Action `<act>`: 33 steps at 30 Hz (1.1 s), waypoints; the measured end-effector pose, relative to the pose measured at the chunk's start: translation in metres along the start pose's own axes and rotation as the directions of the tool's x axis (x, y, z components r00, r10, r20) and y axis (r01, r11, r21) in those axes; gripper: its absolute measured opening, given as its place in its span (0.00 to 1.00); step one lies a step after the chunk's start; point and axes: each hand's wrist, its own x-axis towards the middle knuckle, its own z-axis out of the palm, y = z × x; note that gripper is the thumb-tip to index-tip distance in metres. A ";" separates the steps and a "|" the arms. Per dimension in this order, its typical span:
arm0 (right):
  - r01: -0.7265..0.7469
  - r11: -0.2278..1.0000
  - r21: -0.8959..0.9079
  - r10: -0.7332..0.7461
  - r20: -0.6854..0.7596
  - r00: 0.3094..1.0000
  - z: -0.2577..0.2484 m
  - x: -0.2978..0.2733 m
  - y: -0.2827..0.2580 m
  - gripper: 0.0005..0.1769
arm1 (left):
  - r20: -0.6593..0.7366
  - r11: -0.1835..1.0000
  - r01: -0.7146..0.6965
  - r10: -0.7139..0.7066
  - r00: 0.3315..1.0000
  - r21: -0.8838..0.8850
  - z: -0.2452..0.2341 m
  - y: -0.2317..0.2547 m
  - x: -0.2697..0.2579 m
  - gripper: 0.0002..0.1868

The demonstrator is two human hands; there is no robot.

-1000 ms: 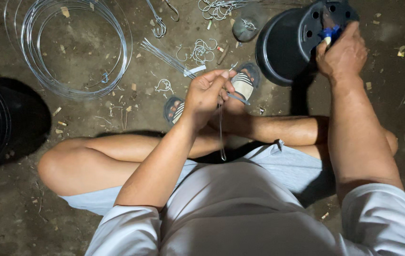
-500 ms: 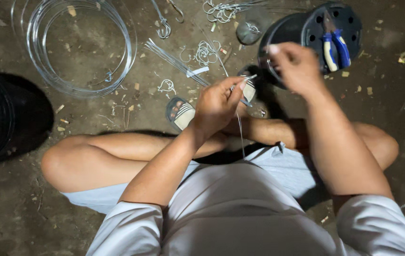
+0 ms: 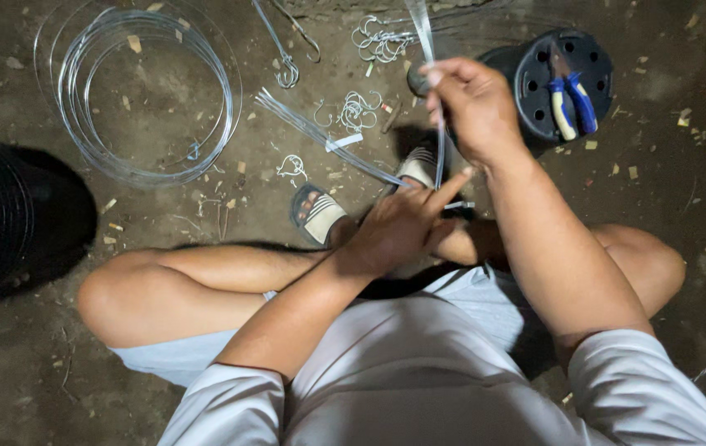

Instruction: The person sits on the floor and uses pliers to bend and twist metal wire into small loops. They repeatedly cut wire segments, bend them into shape, and place the finished pieces on the floor.

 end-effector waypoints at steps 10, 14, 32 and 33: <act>0.186 0.970 0.153 -0.133 -0.308 0.942 -0.091 -0.003 -0.034 0.07 | -0.179 0.952 -0.216 0.179 0.968 -0.216 0.043 -0.011 -0.019 0.14; 0.120 0.991 0.058 -0.104 -0.230 0.968 -0.086 -0.038 -0.035 0.06 | -0.320 0.689 0.062 -0.413 0.853 -0.723 0.036 -0.041 0.004 0.12; -0.054 0.995 -0.089 0.060 0.069 0.996 -0.001 -0.124 -0.018 0.05 | -0.379 0.243 -0.291 -0.599 0.705 -0.925 -0.076 -0.091 0.005 0.22; -0.052 0.994 -0.092 0.059 0.071 0.996 -0.001 -0.122 -0.018 0.05 | -0.381 0.241 -0.296 -0.601 0.703 -0.924 -0.076 -0.091 0.005 0.22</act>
